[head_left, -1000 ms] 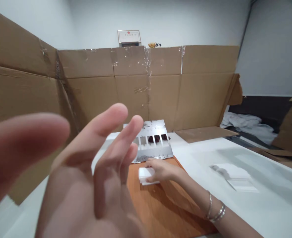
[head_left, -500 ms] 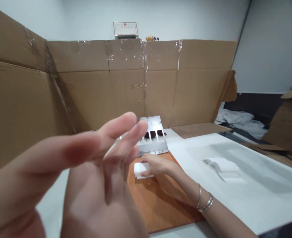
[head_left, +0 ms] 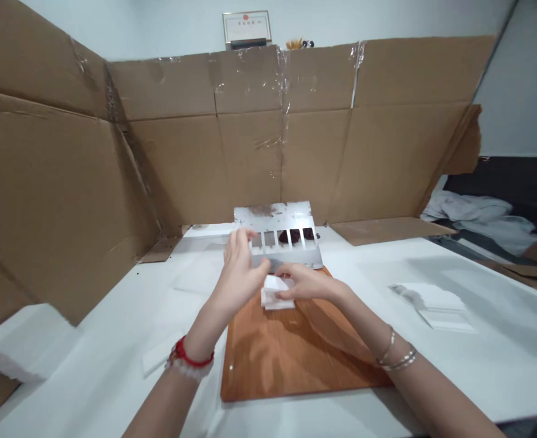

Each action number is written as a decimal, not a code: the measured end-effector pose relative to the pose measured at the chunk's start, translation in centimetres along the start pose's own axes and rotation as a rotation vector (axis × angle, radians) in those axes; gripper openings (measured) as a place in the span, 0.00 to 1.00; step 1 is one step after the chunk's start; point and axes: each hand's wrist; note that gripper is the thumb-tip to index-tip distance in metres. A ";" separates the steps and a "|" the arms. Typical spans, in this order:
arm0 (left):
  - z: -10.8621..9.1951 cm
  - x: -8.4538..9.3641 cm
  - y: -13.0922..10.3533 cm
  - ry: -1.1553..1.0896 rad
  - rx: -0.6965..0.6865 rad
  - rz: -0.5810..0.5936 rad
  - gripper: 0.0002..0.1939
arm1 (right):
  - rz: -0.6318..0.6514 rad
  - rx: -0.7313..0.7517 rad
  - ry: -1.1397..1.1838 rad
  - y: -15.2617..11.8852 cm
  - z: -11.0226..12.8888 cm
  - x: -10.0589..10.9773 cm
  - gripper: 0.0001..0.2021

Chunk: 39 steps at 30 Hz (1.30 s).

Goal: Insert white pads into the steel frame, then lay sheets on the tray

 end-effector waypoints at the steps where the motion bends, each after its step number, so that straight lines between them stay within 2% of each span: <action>1: 2.2 -0.1 0.6 -0.023 0.105 0.049 0.13 | -0.001 0.001 0.009 -0.1 0.1 0.1 0.11; 3: 5.5 -0.5 1.3 -0.069 0.230 0.131 0.14 | -0.017 0.012 0.023 -0.2 0.3 0.2 0.09; 6: 7.7 -1.1 1.1 -0.167 0.313 0.206 0.17 | -0.077 0.033 -0.016 -0.3 1.1 0.2 0.09; 11: 8.2 -1.8 0.4 -0.391 0.341 0.224 0.15 | -0.134 0.076 -0.075 -0.6 2.6 -0.1 0.12; 13: 8.5 -1.9 0.3 -0.478 0.355 0.208 0.17 | -0.120 0.080 -0.018 -0.6 2.6 -0.1 0.18; 16: 9.3 -1.9 0.3 -0.567 0.368 0.169 0.20 | -0.071 0.032 0.246 -0.4 1.4 -0.1 0.25; 19: 9.9 -1.9 0.4 -0.643 0.353 0.128 0.22 | -0.010 -0.017 0.528 0.1 -0.2 -0.3 0.21; 22: 10.0 -2.1 0.4 -0.742 0.313 0.089 0.24 | -0.008 -0.018 0.646 0.6 -1.0 -0.9 0.21; 27: 9.5 -2.7 0.2 -0.911 0.258 0.088 0.29 | -0.189 -0.055 0.824 1.8 -0.7 -2.7 0.27; 31: 9.8 -2.8 0.4 -0.985 0.271 0.031 0.32 | -0.309 -0.118 0.932 3.2 -0.1 -3.7 0.28; 35: 10.9 -2.5 1.0 -1.022 0.291 -0.044 0.29 | -0.487 -0.121 1.042 3.9 0.4 -3.3 0.26; 39: 11.9 -2.0 1.4 -1.040 0.306 -0.125 0.26 | -0.701 -0.084 1.171 3.3 0.3 -2.8 0.22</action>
Point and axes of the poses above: each hand's wrist, its own y-axis towards the middle knuckle, its own x-axis out of the back of the hand, z = x × y, and after that the axes turned 1 degree about -x, right-handed
